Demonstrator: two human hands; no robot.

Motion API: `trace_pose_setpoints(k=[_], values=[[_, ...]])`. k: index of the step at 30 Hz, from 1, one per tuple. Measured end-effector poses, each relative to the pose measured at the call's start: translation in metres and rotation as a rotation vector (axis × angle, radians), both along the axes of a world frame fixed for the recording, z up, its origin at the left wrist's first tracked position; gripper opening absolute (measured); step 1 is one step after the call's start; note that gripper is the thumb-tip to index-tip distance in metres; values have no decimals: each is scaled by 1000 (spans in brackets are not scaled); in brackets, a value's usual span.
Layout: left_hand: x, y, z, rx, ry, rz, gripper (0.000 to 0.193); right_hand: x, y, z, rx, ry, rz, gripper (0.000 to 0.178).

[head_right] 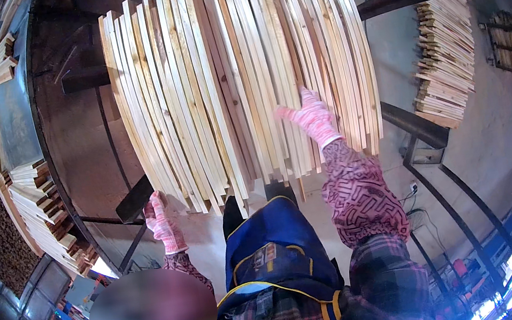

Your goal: The person gathers thin wooden planks from a metal table and stacks them onto a conveyor belt. They repeatedly pick up bundles of planks, align them, and place them onto the moving belt in a workshop environment.

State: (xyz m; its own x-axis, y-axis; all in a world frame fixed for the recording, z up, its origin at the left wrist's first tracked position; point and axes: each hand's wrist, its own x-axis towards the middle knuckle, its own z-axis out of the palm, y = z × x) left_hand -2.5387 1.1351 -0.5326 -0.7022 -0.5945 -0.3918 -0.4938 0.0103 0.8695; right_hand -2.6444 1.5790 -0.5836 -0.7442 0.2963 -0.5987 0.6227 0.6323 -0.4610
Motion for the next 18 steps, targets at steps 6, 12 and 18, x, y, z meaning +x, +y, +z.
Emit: trace_pose_setpoints(k=[6, 12, 18], values=[[10, -52, -38, 192, -55, 117, 29, -5, 22, -7, 37, -87, 12, 103], [56, -99, -124, -122, -340, -343, 47, 28, 11, 44, -151, 273, -142, 79], [54, -111, -159, -256, -408, -448, 58, 14, -64, 25, -31, 496, 343, 67]])
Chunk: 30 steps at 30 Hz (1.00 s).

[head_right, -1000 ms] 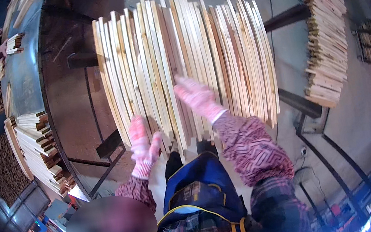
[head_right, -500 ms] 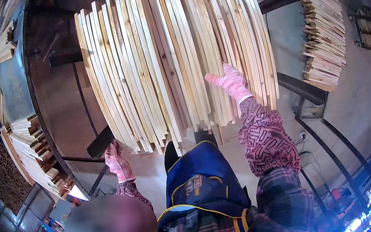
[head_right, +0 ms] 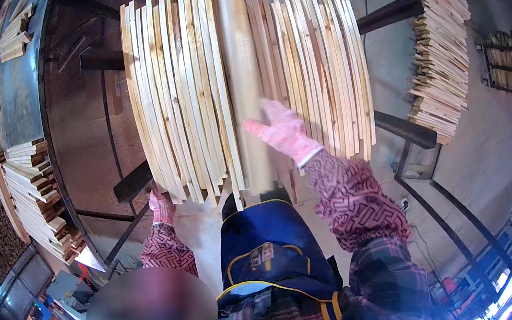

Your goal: The person gathers thin wooden planks from a metal table and stacks them onto a conveyor belt. They repeatedly pick up bundles of planks, align them, and place them onto the moving belt in a workshop environment.

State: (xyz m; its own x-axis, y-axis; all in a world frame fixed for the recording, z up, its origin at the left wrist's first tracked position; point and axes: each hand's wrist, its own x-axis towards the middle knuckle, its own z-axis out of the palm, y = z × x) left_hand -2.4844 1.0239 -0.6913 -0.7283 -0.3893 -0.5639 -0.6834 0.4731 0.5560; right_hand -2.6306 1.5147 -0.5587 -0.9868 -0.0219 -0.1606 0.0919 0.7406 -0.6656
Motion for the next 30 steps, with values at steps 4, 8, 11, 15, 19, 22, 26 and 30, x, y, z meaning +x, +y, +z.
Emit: trace_pose_setpoints(k=[4, 8, 11, 15, 19, 22, 26, 30], values=[[-18, 28, 20, 452, 83, 505, 49, -18, 16, -4, 40, 244, -213, 52], [-37, 70, 39, 911, 154, 996, 55, 26, 44, -75, 40, 266, -336, 52], [-15, 60, 21, 1082, 239, 968, 60, 33, -2, -84, -242, 331, -473, 56], [-30, 85, 52, 1099, 274, 1105, 66, 33, -11, -89, -546, 76, -571, 69], [-21, 82, 77, 1820, 210, 1358, 69, 21, -7, -32, -537, -195, -457, 98], [-36, 84, 76, 1045, 179, 585, 61, 16, 19, -44, -696, -349, -423, 114], [-67, 76, 49, 1181, 18, 461, 56, 6, 20, -43, -674, -414, -420, 116], [-72, 93, 61, 1027, -55, 564, 61, 8, 13, -29, -478, -436, -447, 115]])
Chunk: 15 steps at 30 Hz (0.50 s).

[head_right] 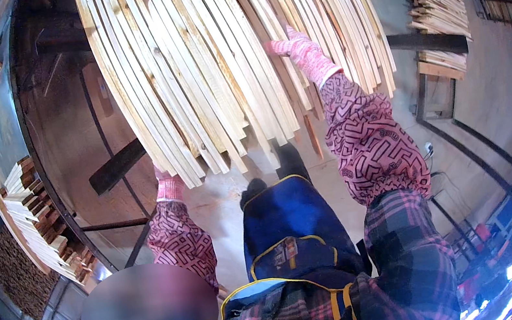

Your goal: The person gathers thin wooden planks from a metal table and stacks them onto a conveyor belt. They repeatedly pick up bundles of planks, align them, and place them onto the moving belt in a workshop environment.

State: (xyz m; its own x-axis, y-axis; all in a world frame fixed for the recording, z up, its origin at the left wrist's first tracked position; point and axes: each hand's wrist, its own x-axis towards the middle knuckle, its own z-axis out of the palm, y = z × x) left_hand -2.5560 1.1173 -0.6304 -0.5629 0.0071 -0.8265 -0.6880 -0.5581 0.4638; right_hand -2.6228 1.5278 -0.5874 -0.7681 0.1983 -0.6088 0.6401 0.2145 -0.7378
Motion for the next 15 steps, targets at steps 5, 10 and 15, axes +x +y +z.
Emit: trace_pose_setpoints(k=[5, 10, 15], values=[[75, -52, -38, -33, 33, -184, 66, 65, -33, 23, -66, 87, -97, 103], [183, -84, -32, 19, 10, -272, 55, 222, -44, 4, 159, 46, -25, 76], [257, -129, -44, 188, -132, -482, 45, 336, -71, -13, -43, 86, -192, 68]])
